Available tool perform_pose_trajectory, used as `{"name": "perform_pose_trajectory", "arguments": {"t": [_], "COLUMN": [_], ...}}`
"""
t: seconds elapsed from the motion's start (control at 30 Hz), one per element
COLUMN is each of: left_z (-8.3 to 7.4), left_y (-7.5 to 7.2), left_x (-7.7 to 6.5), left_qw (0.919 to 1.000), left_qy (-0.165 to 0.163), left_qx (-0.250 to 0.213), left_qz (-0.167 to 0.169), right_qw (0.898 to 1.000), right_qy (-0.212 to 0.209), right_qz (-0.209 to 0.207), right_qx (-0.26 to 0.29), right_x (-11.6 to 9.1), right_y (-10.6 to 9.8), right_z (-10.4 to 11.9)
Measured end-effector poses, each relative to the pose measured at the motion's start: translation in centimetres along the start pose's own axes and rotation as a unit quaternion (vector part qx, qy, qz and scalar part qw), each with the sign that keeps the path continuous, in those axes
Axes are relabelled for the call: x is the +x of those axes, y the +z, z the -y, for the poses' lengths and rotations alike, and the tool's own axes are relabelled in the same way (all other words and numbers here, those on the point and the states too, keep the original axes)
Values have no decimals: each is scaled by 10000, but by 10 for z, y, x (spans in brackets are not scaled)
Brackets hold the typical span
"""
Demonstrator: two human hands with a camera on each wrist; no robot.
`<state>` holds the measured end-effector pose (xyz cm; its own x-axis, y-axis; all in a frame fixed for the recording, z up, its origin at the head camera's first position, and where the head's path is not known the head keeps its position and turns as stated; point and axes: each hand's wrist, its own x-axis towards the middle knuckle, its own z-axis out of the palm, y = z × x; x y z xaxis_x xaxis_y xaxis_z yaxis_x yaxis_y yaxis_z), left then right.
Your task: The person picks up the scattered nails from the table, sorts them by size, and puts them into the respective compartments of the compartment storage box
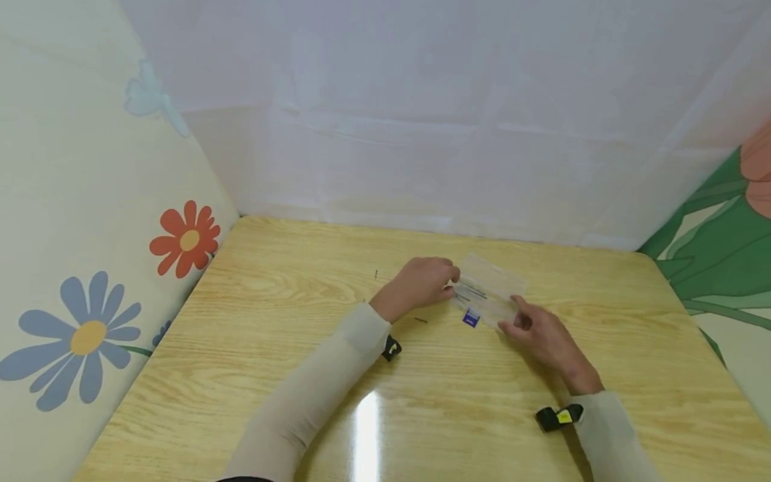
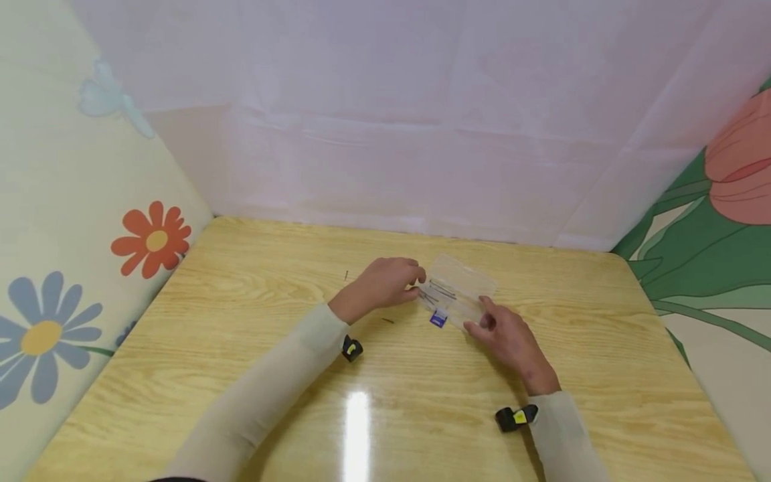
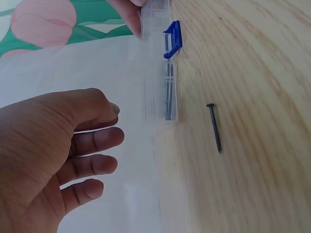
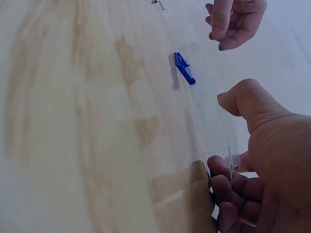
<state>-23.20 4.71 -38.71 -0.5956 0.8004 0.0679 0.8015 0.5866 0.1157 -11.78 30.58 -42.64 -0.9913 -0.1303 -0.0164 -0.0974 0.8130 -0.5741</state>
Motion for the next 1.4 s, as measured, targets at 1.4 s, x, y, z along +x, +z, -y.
{"name": "perform_pose_trajectory", "arguments": {"t": [1.4], "left_z": [71], "left_y": [-7], "left_x": [-124], "left_qw": [9860], "left_qy": [-1551], "left_qx": [-447], "left_qz": [407], "right_qw": [9999], "right_qy": [-116], "right_qz": [-25], "right_qx": [-106], "right_x": [-2], "right_y": [-1], "right_z": [1]}}
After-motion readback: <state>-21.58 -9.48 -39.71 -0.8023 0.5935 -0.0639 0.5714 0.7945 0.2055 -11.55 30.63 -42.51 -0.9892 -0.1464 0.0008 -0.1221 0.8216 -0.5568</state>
